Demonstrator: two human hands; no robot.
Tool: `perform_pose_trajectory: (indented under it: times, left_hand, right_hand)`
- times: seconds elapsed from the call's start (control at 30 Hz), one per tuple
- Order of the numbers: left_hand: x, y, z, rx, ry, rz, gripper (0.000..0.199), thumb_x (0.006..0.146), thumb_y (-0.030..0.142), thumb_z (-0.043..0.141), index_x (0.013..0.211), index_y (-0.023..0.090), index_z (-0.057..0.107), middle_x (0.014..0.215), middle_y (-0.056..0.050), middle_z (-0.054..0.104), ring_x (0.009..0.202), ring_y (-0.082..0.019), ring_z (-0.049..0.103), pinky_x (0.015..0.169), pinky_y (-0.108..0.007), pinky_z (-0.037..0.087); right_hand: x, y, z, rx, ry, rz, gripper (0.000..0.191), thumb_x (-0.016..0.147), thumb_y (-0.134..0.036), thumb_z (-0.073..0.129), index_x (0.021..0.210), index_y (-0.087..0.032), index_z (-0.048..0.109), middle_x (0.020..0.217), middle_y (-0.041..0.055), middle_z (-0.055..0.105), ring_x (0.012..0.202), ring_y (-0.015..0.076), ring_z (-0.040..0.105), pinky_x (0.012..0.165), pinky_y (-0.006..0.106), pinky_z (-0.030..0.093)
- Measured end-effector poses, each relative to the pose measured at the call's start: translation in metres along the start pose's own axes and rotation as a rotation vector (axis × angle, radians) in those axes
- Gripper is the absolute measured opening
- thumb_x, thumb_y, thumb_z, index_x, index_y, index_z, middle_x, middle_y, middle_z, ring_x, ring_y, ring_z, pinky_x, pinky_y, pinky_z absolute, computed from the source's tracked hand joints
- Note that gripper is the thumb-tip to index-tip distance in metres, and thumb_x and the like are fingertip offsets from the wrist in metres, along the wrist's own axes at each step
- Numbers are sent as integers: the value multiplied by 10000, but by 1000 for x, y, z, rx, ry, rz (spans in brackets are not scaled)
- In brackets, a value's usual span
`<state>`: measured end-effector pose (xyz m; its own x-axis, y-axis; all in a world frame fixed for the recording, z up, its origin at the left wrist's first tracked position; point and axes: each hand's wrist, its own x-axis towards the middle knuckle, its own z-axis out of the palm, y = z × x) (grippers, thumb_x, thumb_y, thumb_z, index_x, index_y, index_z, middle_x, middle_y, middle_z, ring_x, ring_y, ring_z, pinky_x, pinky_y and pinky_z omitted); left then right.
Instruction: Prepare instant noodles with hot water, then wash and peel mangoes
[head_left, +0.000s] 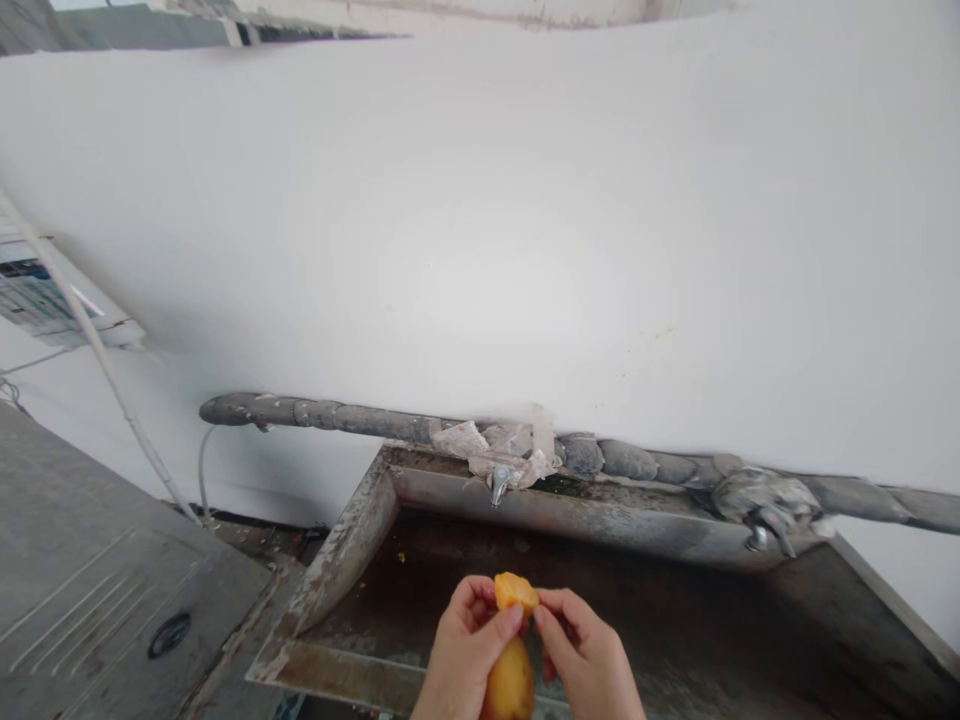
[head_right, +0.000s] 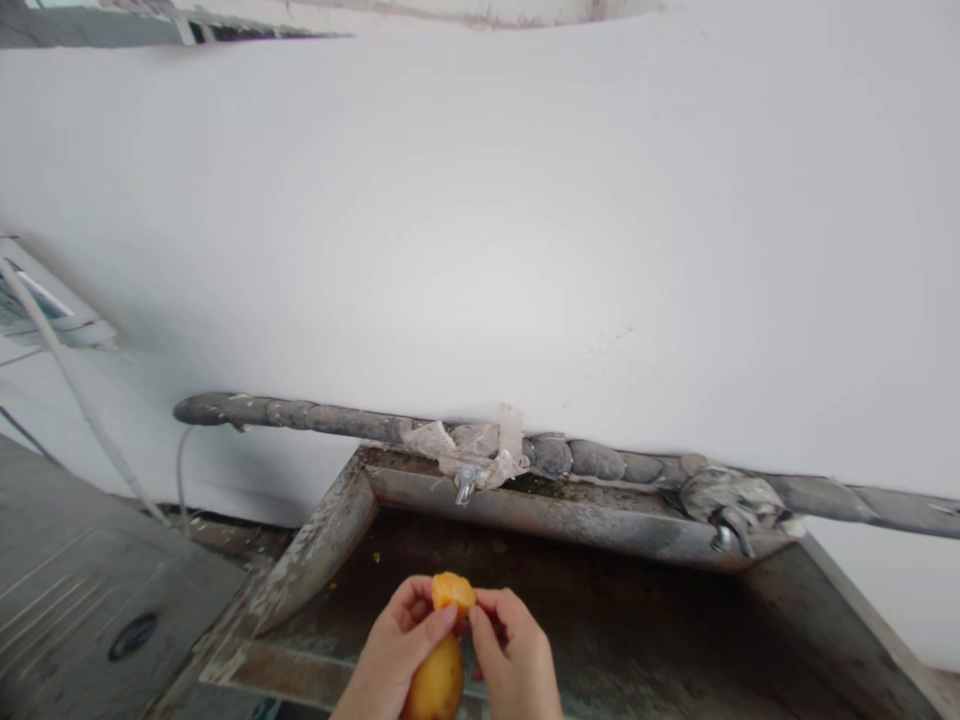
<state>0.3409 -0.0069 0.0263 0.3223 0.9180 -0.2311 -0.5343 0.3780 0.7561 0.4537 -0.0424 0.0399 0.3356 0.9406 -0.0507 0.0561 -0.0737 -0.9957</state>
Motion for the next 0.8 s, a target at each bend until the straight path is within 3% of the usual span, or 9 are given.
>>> perform_pose_trajectory:
  times: [0.2, 0.4, 0.6, 0.8]
  left_hand:
    - [0, 1, 0, 72, 1, 57, 335, 562, 289, 771, 704, 171, 491, 690, -13, 627, 663, -121, 547, 660, -240, 399]
    - [1, 2, 1, 121, 38, 111, 346, 559, 317, 768, 707, 181, 486, 713, -22, 627, 669, -134, 539, 642, -245, 398]
    - [1, 1, 1, 140, 67, 116, 360, 536, 311, 778, 690, 184, 479, 679, -8, 617, 639, -127, 525, 614, -232, 388]
    - [-2, 3, 3, 238, 132, 181, 347, 520, 288, 781, 659, 182, 481, 631, 2, 600, 613, -135, 529, 576, -225, 376]
  right_hand:
    - [2, 10, -2, -47, -3, -69, 246, 727, -421, 573, 759, -194, 661, 624, 23, 555, 457, 121, 454, 403, 224, 396]
    - [3, 17, -3, -33, -48, -98, 297, 753, -445, 562, 889, -199, 655, 761, 58, 602, 540, 145, 504, 432, 229, 438]
    - [4, 19, -2, -84, -65, -102, 279, 778, -418, 531, 886, -194, 655, 731, 55, 603, 518, 139, 488, 426, 228, 429]
    - [7, 21, 3, -115, -8, -114, 233, 774, -358, 514, 848, -184, 648, 739, 60, 615, 497, 136, 487, 396, 224, 384]
